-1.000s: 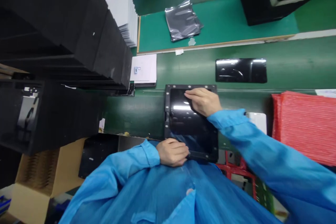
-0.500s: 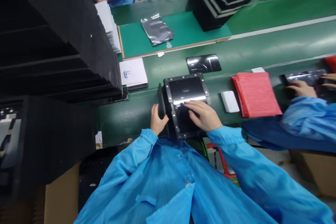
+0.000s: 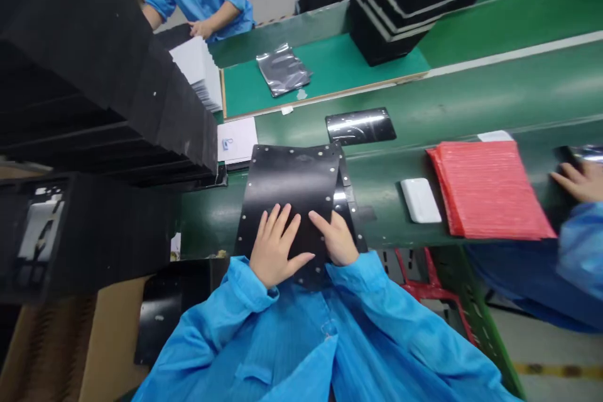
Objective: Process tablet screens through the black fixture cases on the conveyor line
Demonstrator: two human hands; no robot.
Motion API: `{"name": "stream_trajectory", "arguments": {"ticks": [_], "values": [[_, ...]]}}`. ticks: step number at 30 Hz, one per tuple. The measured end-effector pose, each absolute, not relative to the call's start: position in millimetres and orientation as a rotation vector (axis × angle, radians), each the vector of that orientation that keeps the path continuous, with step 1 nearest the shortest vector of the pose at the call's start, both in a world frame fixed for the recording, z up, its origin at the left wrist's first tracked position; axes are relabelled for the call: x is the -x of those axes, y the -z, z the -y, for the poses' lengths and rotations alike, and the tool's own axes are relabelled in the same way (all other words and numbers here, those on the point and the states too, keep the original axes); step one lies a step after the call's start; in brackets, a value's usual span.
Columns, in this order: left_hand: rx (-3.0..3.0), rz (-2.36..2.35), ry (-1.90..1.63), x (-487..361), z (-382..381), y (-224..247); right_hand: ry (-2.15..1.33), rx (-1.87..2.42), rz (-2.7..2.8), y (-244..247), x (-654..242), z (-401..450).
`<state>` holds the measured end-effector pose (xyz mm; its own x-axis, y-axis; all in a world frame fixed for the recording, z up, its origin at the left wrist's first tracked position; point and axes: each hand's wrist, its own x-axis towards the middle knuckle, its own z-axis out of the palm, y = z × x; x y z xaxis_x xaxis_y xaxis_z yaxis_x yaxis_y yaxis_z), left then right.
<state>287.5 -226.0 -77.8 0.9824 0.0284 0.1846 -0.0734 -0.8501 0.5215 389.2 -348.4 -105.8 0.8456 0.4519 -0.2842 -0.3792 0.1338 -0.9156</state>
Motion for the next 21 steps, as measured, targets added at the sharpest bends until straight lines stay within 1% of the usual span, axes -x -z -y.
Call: {"name": "stream_trajectory", "arguments": {"ticks": [5,9,12,15,17,19,21], "values": [[-2.832,-0.071,-0.268,-295.9,254.3,88.1,-0.688,1.37,0.194,114.6,-451.0,375.6],[-2.839,-0.282,-0.292,-281.3,262.5,87.5,-0.739,1.397,0.24,118.7,-475.1,393.5],[-2.746,-0.467,-0.358,-265.9,254.3,85.3,-0.723,1.377,0.106,118.8,-482.5,437.9],[-2.53,-0.644,-0.405,-263.4,220.0,82.5,-0.508,1.418,-0.162,123.6,-487.2,495.5],[-2.341,-0.719,-0.398,-282.5,180.9,83.0,-0.399,1.47,-0.266,133.4,-482.7,523.7],[-2.136,-0.702,-0.316,-326.3,135.7,90.1,-0.381,1.527,-0.35,149.5,-467.7,534.7],[-1.933,-0.613,-0.098,-391.9,98.1,106.1,-0.429,1.56,-0.456,169.9,-443.8,526.6]]}}
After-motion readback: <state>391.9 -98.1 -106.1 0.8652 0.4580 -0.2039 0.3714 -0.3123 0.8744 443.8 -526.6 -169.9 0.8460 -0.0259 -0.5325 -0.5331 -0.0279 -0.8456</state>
